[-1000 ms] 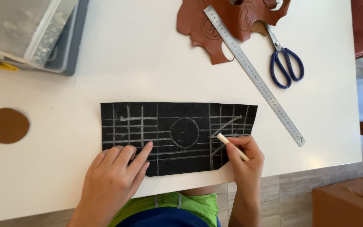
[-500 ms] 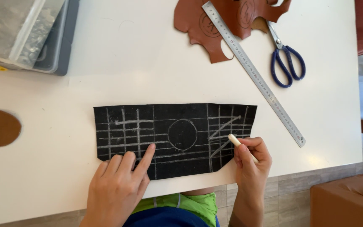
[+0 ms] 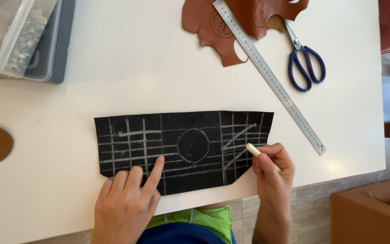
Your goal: Marking a pattern on a piece of black leather using a white chalk pencil and a ruler
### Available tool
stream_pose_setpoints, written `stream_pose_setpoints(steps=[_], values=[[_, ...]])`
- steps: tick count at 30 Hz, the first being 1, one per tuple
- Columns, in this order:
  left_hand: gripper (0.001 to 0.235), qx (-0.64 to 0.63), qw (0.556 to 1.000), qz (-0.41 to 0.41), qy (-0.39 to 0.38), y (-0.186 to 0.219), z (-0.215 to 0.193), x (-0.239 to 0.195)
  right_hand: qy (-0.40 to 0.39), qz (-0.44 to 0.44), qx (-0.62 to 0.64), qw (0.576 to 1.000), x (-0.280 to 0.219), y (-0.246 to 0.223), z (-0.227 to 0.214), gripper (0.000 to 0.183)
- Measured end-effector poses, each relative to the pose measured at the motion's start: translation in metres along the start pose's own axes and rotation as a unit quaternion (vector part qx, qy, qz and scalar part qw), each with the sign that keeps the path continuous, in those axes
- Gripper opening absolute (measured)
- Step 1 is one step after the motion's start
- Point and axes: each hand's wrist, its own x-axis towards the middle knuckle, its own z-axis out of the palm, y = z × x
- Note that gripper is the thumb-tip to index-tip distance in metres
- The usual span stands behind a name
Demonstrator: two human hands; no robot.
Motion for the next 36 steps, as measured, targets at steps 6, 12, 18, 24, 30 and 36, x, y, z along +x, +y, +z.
stream_pose_setpoints(steps=[6, 12, 18, 24, 30, 36], values=[[0.058, 0.02, 0.999, -0.02, 0.02, 0.006, 0.001, -0.003, -0.295, -0.119, -0.125, 0.94, 0.062, -0.085, 0.035, 0.014], [0.059, 0.009, 0.998, -0.063, 0.02, 0.015, 0.003, -0.011, -0.625, -0.148, -0.173, 0.747, 0.122, -0.087, 0.164, 0.013], [0.054, -0.05, 0.992, -0.115, 0.033, 0.021, -0.004, -0.011, -0.669, -0.102, -0.161, 0.719, 0.139, -0.036, 0.228, 0.007], [0.066, -0.051, 0.99, -0.126, 0.04, 0.023, -0.001, -0.012, -0.675, -0.133, -0.155, 0.709, 0.146, -0.028, 0.235, 0.007], [0.067, -0.05, 0.989, -0.132, 0.053, 0.023, -0.001, -0.011, -0.675, -0.16, -0.167, 0.701, 0.145, -0.027, 0.236, 0.007], [0.065, -0.07, 0.987, -0.135, 0.042, 0.022, -0.003, -0.011, -0.676, -0.172, -0.173, 0.695, 0.144, -0.03, 0.238, 0.009]])
